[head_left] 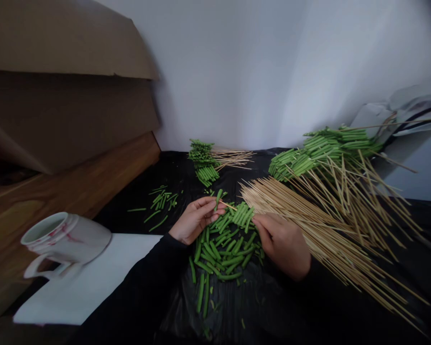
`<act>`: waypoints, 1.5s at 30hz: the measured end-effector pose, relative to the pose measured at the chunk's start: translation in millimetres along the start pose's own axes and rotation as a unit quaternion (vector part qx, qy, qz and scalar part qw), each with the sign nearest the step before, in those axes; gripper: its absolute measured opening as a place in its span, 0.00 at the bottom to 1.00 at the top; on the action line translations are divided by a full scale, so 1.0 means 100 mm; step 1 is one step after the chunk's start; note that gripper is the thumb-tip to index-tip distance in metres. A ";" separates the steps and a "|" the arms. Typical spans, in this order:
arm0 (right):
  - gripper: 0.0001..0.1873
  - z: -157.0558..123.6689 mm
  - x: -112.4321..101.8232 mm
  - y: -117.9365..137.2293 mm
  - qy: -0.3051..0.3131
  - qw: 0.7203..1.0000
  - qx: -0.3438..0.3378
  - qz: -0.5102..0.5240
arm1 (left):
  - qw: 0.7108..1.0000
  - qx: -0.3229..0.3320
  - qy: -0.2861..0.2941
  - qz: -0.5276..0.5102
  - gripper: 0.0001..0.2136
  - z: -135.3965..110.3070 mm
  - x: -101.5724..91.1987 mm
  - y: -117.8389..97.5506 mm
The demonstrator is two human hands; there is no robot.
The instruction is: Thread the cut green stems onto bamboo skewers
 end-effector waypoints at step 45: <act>0.12 -0.03 0.02 0.05 0.012 1.000 0.006 0.017 | 0.998 0.038 -0.050 0.003 0.12 0.03 -0.06 -0.02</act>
Point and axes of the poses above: each hand's wrist, its own z-axis towards the middle knuckle, its own x-axis out of the palm, y = z × x, the point moved 4 cm from there along z, towards the middle knuckle, and after that the axes turned 7 degrees about -x, right-handed, at the moved point
